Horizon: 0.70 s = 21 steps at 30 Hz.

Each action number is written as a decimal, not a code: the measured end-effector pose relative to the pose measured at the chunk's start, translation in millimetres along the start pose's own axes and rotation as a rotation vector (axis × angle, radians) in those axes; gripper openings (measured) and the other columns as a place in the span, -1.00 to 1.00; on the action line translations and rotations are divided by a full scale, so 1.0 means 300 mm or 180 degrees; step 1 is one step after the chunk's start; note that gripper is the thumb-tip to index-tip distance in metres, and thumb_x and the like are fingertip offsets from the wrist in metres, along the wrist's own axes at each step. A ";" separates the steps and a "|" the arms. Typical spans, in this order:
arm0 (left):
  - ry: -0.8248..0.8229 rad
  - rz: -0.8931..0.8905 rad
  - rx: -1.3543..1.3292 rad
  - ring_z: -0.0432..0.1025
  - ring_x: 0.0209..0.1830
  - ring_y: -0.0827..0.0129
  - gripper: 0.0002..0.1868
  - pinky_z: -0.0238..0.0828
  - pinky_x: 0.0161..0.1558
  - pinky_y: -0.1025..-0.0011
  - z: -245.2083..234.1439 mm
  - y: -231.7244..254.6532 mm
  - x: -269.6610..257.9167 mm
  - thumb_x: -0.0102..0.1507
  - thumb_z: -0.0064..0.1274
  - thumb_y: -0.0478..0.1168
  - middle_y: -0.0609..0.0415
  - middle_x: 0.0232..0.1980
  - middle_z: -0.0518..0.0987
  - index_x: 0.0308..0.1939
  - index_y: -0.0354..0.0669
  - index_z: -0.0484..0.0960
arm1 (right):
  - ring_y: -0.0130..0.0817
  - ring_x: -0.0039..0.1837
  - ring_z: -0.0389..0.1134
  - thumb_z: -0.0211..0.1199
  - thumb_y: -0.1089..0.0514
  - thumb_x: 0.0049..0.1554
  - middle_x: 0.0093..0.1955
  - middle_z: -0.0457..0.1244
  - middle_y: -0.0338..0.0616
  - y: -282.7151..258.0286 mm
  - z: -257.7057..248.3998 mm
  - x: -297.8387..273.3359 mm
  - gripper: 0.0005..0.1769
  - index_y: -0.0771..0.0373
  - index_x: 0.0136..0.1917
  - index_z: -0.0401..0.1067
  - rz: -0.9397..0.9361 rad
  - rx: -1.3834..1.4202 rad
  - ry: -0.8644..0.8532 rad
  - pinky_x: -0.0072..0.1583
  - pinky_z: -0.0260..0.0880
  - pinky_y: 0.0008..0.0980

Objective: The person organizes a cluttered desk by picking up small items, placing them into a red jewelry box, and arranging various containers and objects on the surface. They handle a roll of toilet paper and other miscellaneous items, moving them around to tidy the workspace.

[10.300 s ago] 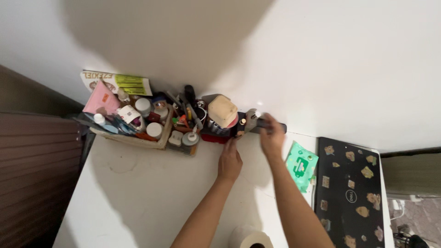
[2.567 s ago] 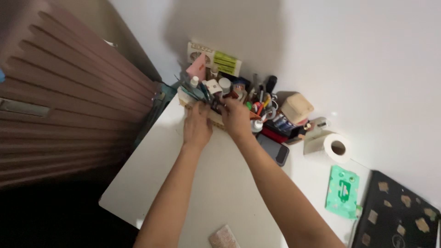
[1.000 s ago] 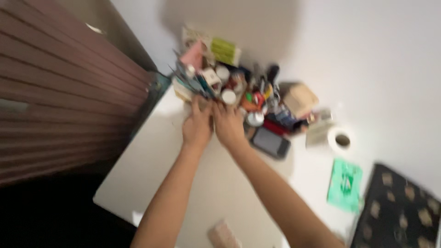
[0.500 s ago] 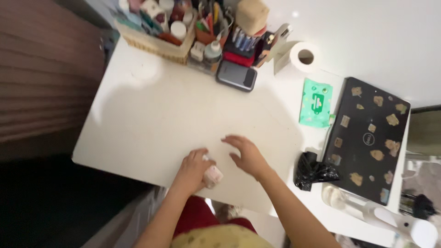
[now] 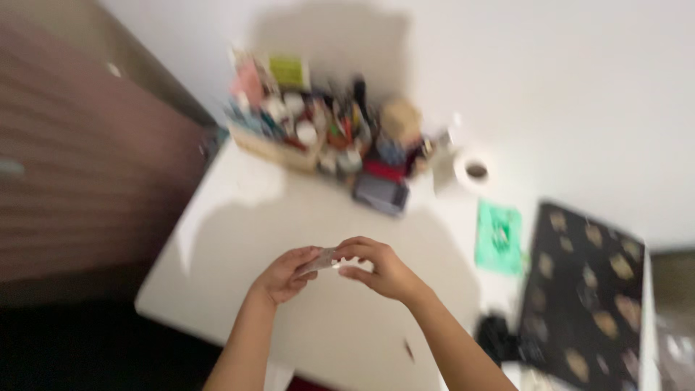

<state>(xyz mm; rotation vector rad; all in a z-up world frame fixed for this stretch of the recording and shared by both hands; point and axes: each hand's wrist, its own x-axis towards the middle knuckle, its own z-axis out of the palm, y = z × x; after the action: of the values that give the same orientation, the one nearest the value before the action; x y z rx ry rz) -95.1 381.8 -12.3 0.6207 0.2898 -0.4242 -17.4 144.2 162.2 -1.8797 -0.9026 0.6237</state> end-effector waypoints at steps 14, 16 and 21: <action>0.2243 0.2245 0.4735 0.59 -0.25 0.04 -0.48 0.54 -0.17 0.10 0.000 0.680 0.224 0.28 0.01 -0.23 -0.14 -0.18 0.70 0.36 0.11 0.51 | 0.09 -0.18 0.41 0.33 0.15 0.02 -0.27 0.34 0.13 -0.186 -0.264 0.874 -0.80 0.31 -0.12 0.48 -0.0263 -0.1664 0.0685 -0.08 0.41 -0.08; 0.2551 0.1913 0.5064 0.53 -0.23 -0.20 -0.33 0.45 -0.20 -0.10 0.058 0.671 0.236 0.23 0.03 -0.25 -0.28 -0.18 0.64 0.46 0.13 0.34 | 0.15 -0.15 0.39 0.34 0.17 -0.02 -0.26 0.34 0.16 -0.154 -0.210 0.931 -0.81 0.36 -0.22 0.46 -0.0613 -0.1802 0.0769 -0.08 0.39 -0.03; 0.2471 0.1162 0.5020 0.55 -0.22 -0.18 -0.20 0.48 -0.18 -0.07 0.204 0.713 0.236 0.22 -0.03 -0.28 -0.30 -0.21 0.64 0.56 -0.17 0.10 | 0.23 -0.16 0.36 0.32 0.19 -0.01 -0.31 0.33 0.18 -0.065 -0.093 1.034 -0.82 0.35 -0.28 0.43 -0.0680 -0.2228 0.1161 0.03 0.39 0.05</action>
<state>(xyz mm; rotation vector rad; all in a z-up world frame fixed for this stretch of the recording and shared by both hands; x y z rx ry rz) 74.6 480.0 114.4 2.3618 0.5414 0.0591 183.2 382.8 177.3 -2.3515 -1.1411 -0.2059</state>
